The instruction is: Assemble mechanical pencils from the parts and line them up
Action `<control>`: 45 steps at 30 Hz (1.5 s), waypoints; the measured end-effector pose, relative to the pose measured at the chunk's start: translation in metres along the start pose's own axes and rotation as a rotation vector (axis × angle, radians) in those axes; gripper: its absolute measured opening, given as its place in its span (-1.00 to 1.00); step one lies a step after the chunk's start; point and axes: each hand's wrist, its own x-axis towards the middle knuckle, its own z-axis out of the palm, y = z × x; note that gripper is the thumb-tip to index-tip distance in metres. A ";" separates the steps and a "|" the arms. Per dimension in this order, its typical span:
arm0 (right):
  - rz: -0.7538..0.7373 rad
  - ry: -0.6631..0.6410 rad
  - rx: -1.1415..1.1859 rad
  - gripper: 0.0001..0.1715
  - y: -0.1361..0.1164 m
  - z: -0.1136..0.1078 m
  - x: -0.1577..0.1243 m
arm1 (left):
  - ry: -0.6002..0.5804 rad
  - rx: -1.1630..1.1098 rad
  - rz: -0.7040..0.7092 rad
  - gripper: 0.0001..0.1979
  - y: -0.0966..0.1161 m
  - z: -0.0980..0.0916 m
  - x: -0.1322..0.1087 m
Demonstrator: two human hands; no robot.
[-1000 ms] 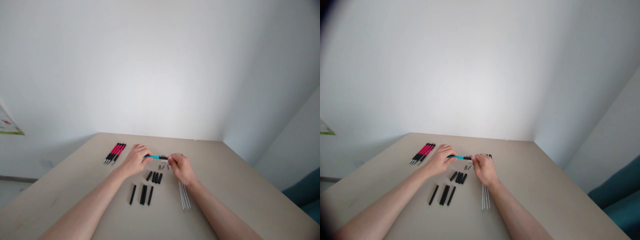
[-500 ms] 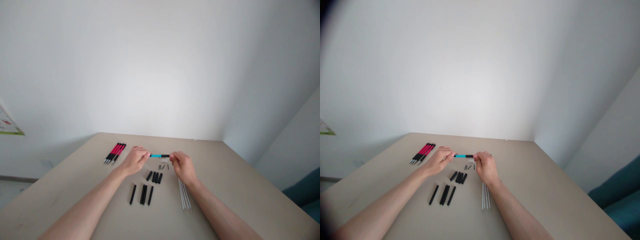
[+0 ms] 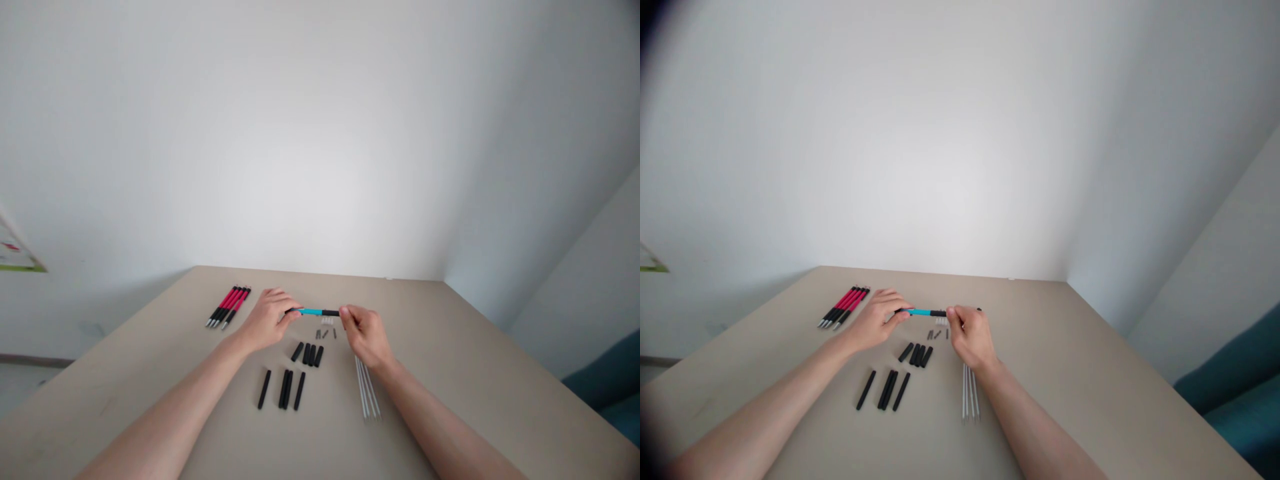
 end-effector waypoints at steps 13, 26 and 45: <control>0.050 0.008 0.147 -0.46 0.002 0.003 -0.002 | 0.175 -0.103 -0.144 -0.82 0.001 -0.001 0.002; -0.120 -0.052 -0.035 -0.73 -0.002 -0.001 0.001 | 0.313 -1.269 -0.586 -0.72 0.010 0.007 0.009; -0.085 -0.286 0.075 -0.44 -0.008 0.004 -0.005 | 0.453 -1.318 -0.581 -0.62 0.023 0.006 0.013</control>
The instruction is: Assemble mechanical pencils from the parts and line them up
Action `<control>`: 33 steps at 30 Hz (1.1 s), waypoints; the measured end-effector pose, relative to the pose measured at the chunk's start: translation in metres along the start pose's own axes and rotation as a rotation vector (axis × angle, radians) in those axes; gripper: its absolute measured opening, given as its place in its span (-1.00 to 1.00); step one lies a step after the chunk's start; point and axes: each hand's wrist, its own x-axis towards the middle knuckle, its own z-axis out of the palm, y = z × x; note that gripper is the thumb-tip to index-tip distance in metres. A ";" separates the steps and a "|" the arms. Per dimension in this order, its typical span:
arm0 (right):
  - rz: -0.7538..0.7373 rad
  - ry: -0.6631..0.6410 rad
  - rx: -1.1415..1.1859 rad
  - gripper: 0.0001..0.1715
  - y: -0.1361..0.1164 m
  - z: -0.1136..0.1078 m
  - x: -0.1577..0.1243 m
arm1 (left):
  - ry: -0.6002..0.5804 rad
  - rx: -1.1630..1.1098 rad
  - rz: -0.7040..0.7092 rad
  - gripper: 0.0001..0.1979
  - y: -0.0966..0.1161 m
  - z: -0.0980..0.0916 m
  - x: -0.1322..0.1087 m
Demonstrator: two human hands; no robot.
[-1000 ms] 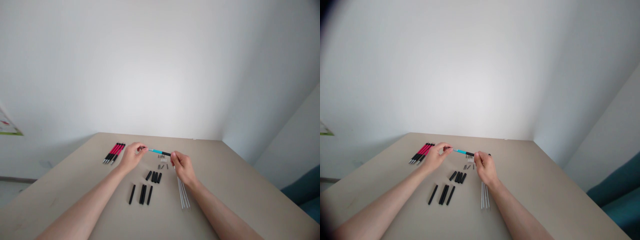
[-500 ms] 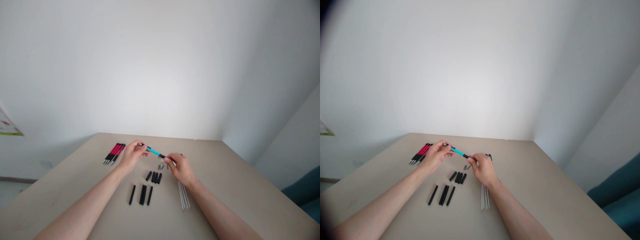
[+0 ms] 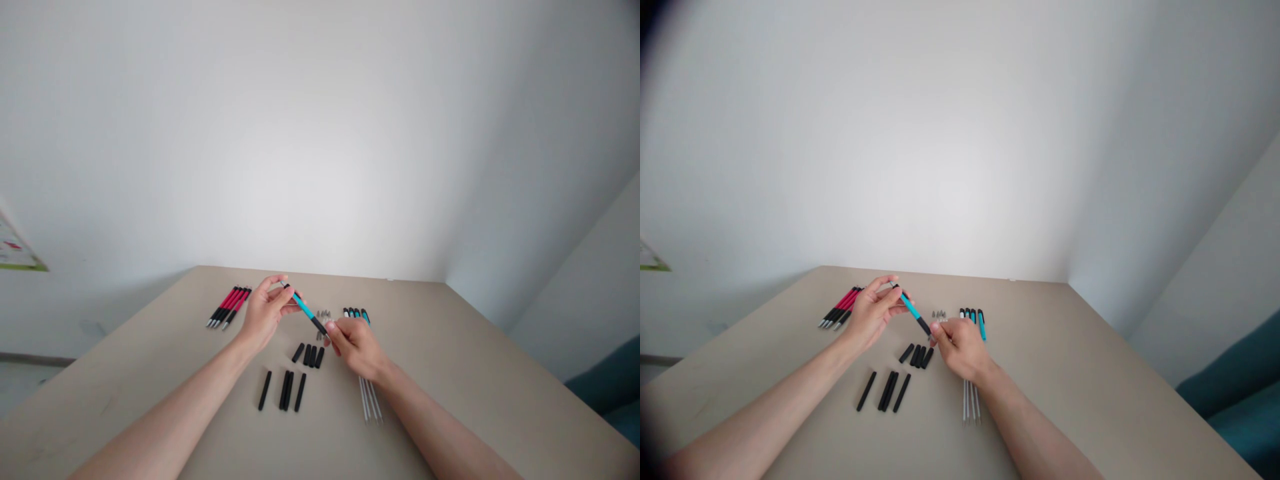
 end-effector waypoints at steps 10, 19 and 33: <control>-0.152 -0.125 0.253 -0.75 -0.018 -0.002 -0.003 | -0.127 0.129 -0.139 -0.58 -0.009 -0.002 -0.002; -0.011 -0.163 0.356 -0.74 -0.016 0.007 -0.002 | -0.292 0.124 -0.230 -0.45 -0.004 0.004 -0.009; 0.075 -0.214 0.497 -0.72 -0.012 0.012 -0.003 | -0.318 0.194 -0.218 -0.53 -0.004 0.006 -0.010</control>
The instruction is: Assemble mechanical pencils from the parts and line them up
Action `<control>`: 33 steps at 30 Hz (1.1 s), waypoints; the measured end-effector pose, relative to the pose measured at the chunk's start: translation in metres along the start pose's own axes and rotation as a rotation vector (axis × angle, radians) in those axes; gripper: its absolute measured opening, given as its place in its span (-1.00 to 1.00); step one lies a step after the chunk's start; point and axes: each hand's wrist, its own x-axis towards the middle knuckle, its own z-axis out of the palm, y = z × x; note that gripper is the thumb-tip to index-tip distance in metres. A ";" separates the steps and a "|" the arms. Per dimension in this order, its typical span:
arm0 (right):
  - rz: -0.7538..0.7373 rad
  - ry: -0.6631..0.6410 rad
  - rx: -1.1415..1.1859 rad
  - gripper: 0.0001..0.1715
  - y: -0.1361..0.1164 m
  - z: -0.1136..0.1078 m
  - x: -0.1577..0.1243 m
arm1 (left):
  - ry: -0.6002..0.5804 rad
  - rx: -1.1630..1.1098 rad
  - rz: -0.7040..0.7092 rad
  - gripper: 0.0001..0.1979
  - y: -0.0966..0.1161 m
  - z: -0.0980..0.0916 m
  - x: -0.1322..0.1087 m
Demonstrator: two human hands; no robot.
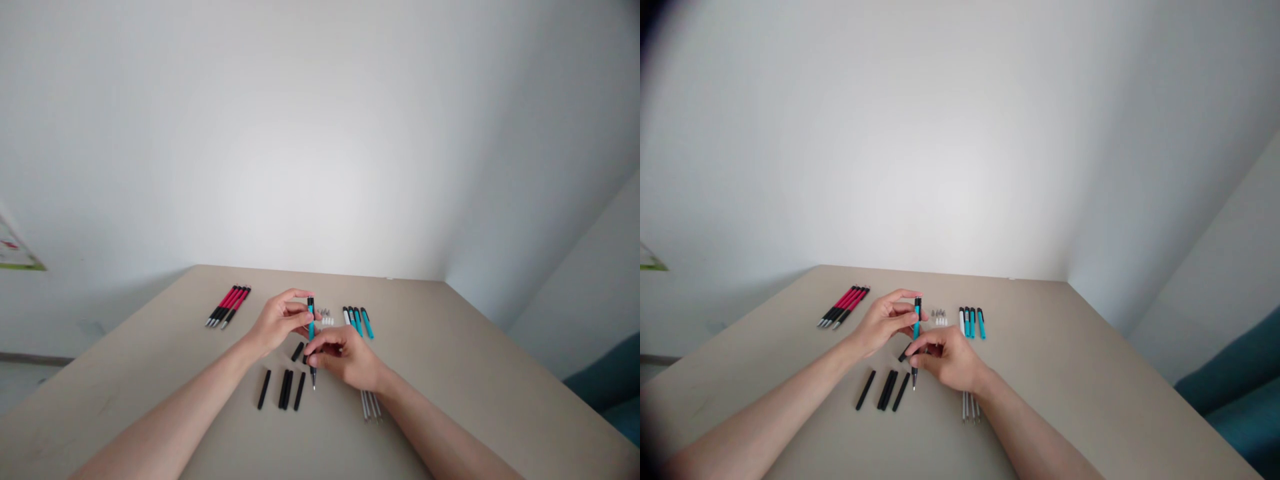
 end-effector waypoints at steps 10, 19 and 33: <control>-0.008 0.024 0.010 -0.76 0.000 -0.001 0.001 | -0.029 -0.006 -0.024 -0.43 0.000 0.001 -0.001; -0.039 0.073 -0.056 -0.84 -0.003 -0.002 0.002 | -0.069 -0.008 -0.014 -0.31 -0.004 0.000 -0.001; -0.056 0.079 -0.043 -0.81 0.003 -0.002 0.001 | -0.031 0.041 -0.049 -0.28 -0.006 0.001 0.000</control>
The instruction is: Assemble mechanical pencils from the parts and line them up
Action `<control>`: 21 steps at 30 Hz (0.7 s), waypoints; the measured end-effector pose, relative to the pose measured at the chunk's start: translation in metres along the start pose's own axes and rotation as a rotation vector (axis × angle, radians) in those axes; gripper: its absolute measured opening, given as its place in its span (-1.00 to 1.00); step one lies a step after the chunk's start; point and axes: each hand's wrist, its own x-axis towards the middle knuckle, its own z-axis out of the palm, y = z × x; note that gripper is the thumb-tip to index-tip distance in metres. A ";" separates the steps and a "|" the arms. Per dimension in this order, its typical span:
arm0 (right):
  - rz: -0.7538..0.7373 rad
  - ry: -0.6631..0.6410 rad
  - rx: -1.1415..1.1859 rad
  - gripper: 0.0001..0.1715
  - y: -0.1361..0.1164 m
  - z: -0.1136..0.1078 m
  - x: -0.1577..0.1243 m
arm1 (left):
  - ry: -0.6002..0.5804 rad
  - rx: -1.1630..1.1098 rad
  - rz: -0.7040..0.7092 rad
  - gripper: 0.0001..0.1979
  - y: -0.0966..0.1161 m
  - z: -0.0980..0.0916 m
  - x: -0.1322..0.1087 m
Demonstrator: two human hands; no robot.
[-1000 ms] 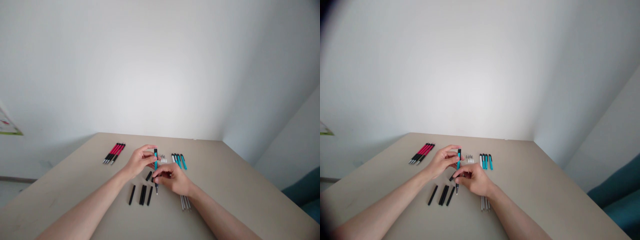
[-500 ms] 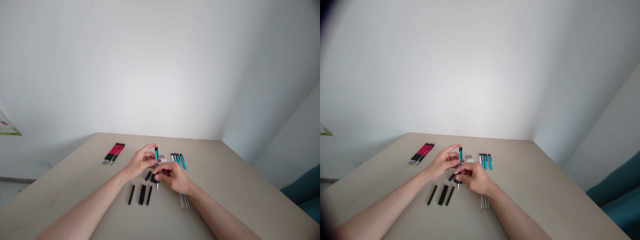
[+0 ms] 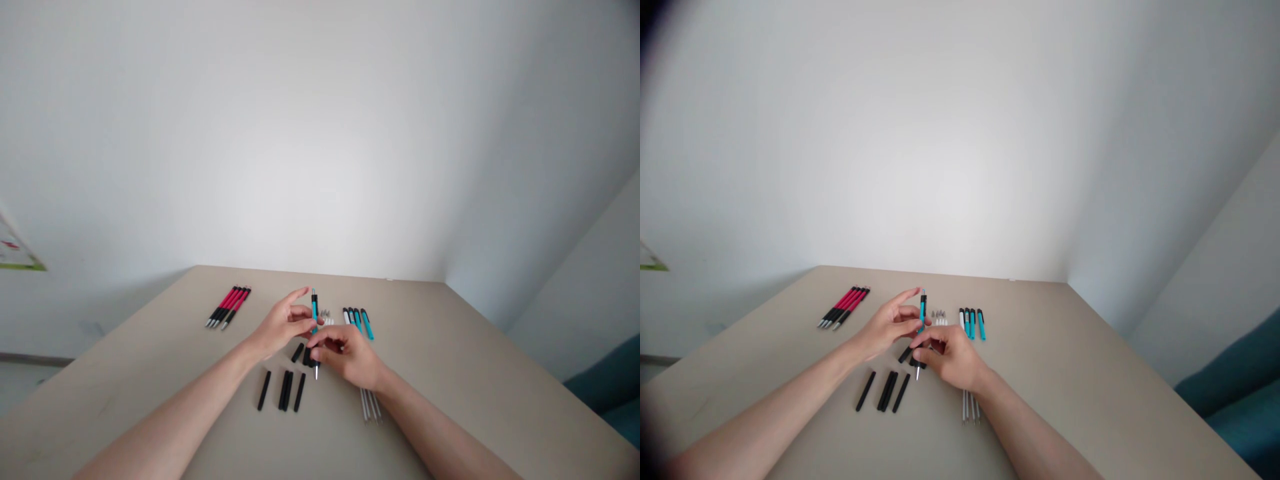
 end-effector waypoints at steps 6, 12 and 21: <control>0.006 0.003 0.000 -0.72 0.003 -0.002 0.002 | -0.034 0.129 -0.018 -0.73 -0.001 0.001 0.002; -0.015 0.078 -0.082 -0.67 0.006 -0.003 0.002 | 0.372 0.663 -0.135 -0.75 0.005 -0.035 0.009; -0.017 0.092 -0.140 -0.73 0.006 -0.005 0.001 | 0.572 1.433 -0.331 -0.79 0.005 -0.078 0.009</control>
